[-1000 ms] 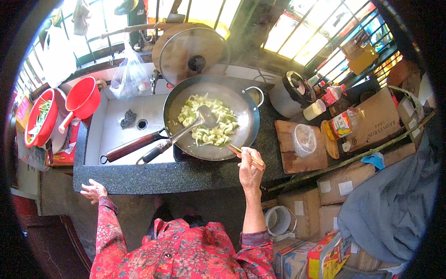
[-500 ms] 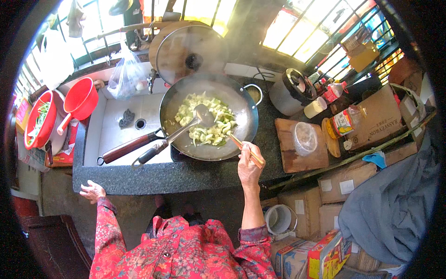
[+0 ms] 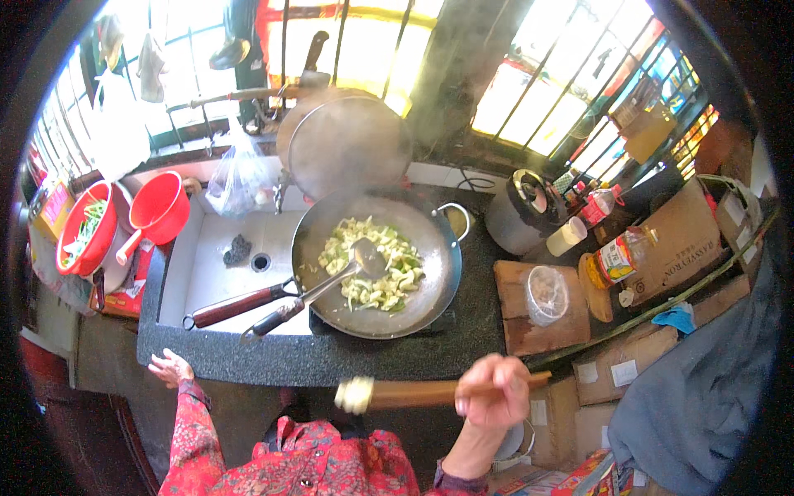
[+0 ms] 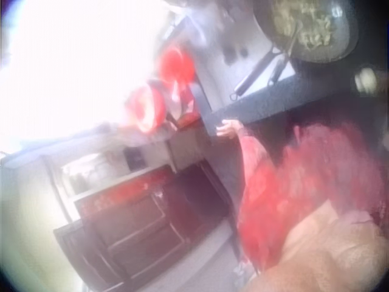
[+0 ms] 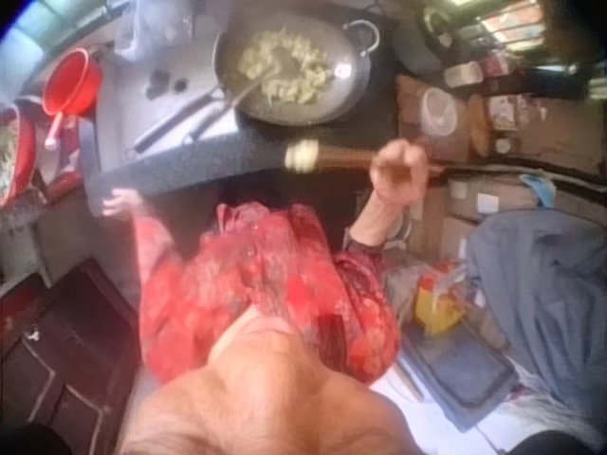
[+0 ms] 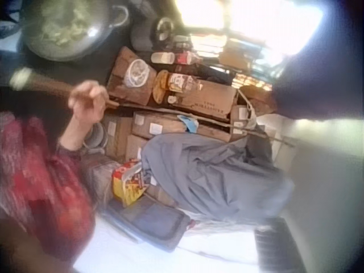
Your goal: The person stir-fries chopped cabbage in a wok on an induction cooktop, using a spatula and later chopsticks. They add seasoning from a plastic bottle and continue stirring the vegetables.
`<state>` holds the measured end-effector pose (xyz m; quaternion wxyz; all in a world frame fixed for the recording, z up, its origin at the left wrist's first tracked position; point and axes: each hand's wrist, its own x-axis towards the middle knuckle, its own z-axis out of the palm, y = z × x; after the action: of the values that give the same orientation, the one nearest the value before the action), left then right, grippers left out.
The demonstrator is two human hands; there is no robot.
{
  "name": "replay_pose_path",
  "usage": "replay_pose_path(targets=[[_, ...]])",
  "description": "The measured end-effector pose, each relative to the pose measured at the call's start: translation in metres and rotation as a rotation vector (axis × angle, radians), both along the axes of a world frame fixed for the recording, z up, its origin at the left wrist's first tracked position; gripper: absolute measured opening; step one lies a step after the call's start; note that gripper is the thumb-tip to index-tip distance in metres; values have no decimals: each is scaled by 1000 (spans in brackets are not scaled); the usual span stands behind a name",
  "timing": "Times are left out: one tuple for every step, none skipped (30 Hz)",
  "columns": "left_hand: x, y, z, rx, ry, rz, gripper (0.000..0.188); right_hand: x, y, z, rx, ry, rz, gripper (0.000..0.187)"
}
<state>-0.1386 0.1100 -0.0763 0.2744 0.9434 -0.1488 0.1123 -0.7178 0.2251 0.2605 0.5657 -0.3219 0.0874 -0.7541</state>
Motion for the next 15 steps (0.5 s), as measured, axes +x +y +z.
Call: replay_pose_path(targets=[[3, 1, -1, -1, 1, -15, 55, 7, 6, 12, -68, 4, -9, 21], [5, 0, -3, -44, -7, -27, 54, 13, 10, 24, -155, -14, -3, 21], [8, 1, -3, -53, -33, -64, 54, 9, 7, 39, -264, 82, 137, 22], [10, 0, -4, -43, 10, -72, 53, 12, 9, 50, -343, 127, 137, 19], [9, -1, -5, -41, -31, -77, 53, 14, 11, 60, -373, 89, 228, 18], [11, 0, -5, -20, 6, -51, 53, 16, 13, 65, -437, 20, 323, 16], [11, 0, -6, -4, -10, -35, 54, 17, 14, 68, -440, 1, 358, 16], [12, -1, -6, -7, -29, -41, 54, 16, 15, 66, -437, -25, 388, 17], [13, 0, -7, 1, -44, -42, 54, 17, 19, 61, -425, -58, 416, 18], [13, -1, -8, 6, -19, -32, 55, 13, 21, 55, -366, 16, 390, 20], [14, -2, -10, 81, -55, 7, 53, 7, 19, 42, -321, -99, 361, 19], [17, -3, -11, 61, -104, -3, 54, 2, 17, 25, -302, -207, 321, 18], [19, -3, -12, 54, -102, -10, 54, -1, 19, 10, -205, -306, 241, 18], [21, -4, -14, 56, -55, -4, 55, -4, 24, -5, -113, -412, 159, 18], [22, -3, -16, 30, -43, -29, 56, -6, 24, -22, -50, -383, 146, 20]])
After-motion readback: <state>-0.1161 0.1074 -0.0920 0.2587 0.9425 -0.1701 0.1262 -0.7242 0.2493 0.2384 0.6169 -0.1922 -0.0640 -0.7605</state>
